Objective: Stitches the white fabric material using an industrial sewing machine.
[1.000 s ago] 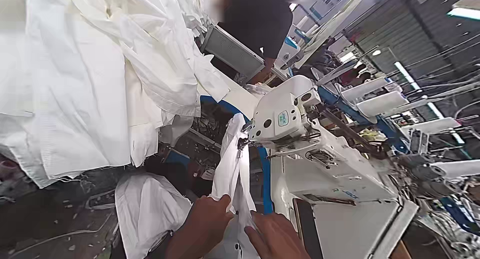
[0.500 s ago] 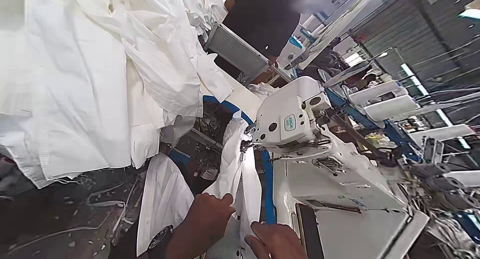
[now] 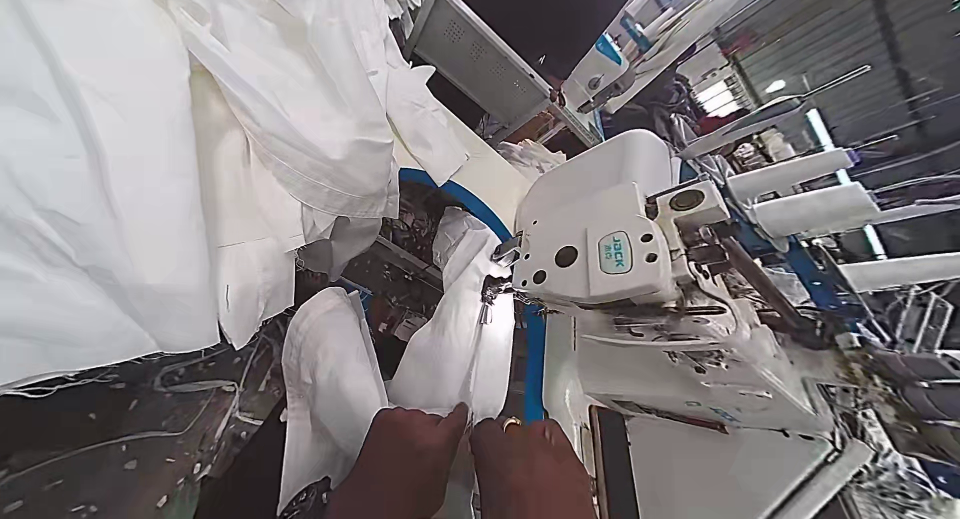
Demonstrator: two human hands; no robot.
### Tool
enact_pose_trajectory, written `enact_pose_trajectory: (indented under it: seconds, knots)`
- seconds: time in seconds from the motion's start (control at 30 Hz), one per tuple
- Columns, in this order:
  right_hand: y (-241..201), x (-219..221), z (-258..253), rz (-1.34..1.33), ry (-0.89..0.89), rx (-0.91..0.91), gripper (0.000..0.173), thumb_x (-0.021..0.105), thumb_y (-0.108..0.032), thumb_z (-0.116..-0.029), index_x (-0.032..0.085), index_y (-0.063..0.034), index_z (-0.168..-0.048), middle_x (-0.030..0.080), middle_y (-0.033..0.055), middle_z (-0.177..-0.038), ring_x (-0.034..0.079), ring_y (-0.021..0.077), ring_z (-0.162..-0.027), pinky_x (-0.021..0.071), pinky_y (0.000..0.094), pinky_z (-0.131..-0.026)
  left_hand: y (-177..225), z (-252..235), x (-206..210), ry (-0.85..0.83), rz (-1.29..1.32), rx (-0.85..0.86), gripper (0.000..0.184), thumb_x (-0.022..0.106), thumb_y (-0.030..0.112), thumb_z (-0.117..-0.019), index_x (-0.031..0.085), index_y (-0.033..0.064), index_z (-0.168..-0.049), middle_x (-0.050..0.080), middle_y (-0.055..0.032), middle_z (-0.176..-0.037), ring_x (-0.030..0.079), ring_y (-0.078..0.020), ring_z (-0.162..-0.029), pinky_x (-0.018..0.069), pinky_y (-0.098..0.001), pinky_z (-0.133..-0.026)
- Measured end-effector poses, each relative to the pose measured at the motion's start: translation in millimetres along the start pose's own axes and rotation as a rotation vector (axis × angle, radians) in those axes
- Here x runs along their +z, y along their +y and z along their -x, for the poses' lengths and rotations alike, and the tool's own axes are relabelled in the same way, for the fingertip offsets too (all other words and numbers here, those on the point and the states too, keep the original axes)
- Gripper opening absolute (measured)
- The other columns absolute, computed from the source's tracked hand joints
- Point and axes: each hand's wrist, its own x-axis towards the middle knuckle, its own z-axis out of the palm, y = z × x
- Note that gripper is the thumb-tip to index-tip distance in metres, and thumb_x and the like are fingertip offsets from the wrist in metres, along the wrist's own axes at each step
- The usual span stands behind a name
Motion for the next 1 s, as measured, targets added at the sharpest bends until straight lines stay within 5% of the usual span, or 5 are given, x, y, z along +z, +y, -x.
enact_pose_trajectory:
  seconds: [0.27, 0.4, 0.57, 0.8, 1.0]
  knots:
    - [37.3, -0.6, 24.3, -0.471, -0.259, 0.000, 0.028, 0.066, -0.016, -0.0905, 0.065, 0.0027, -0.070, 0.058, 0.0156, -0.057, 0.062, 0.0326, -0.055, 0.0470, 0.0502, -0.054, -11.0, -12.7, 5.2, -0.107, 0.248, -0.087, 0.030, 0.054, 0.015, -0.0932, 0.079, 0.0012, -0.104, 0.058, -0.0071, -0.053, 0.058, -0.0231, -0.043, 0.0436, -0.0395, -0.041]
    - [31.9, -3.4, 5.1, -0.520, -0.175, -0.188, 0.024, 0.064, -0.017, -0.0916, 0.067, -0.0033, -0.072, 0.057, 0.0093, -0.055, 0.060, 0.0251, -0.052, 0.0452, 0.0427, -0.053, -27.4, -26.8, 2.1, -0.321, 0.523, -0.080, 0.020, 0.057, 0.009, -0.0926, 0.071, -0.0007, -0.081, 0.060, -0.0121, -0.059, 0.062, -0.0278, -0.053, 0.0462, -0.0469, -0.050]
    - [23.1, 13.5, -25.2, -0.364, -0.175, -0.225, 0.018, 0.059, -0.016, -0.0902, 0.066, -0.0056, -0.078, 0.056, 0.0078, -0.055, 0.062, 0.0264, -0.051, 0.0454, 0.0431, -0.046, -56.8, -48.1, 18.2, -0.399, 0.920, -0.193, 0.021, 0.056, 0.004, -0.0897, 0.065, 0.0003, -0.071, 0.057, 0.0008, -0.062, 0.051, -0.0031, -0.058, 0.0411, -0.0265, -0.056]
    - [28.7, 3.1, -0.1, -0.345, -0.316, 0.182, 0.021, 0.063, -0.014, -0.0954, 0.073, 0.0040, -0.094, 0.070, 0.0223, -0.078, 0.071, 0.0435, -0.078, 0.0531, 0.0616, -0.070, -36.9, -51.3, 1.3, -0.366, 0.652, -0.463, 0.025, 0.056, 0.018, -0.1021, 0.068, -0.0029, -0.106, 0.059, -0.0056, -0.071, 0.055, -0.0165, -0.064, 0.0475, -0.0388, -0.066]
    - [71.0, 74.0, 38.0, -0.593, -0.555, 0.270, 0.029, 0.064, -0.021, -0.0982, 0.072, 0.0065, -0.093, 0.071, 0.0242, -0.086, 0.069, 0.0426, -0.090, 0.0490, 0.0632, -0.085, -123.6, -46.1, -14.0, -0.565, 0.585, -0.338, 0.027, 0.054, 0.014, -0.1032, 0.065, -0.0068, -0.090, 0.057, -0.0075, -0.074, 0.052, -0.0133, -0.069, 0.0458, -0.0343, -0.069]
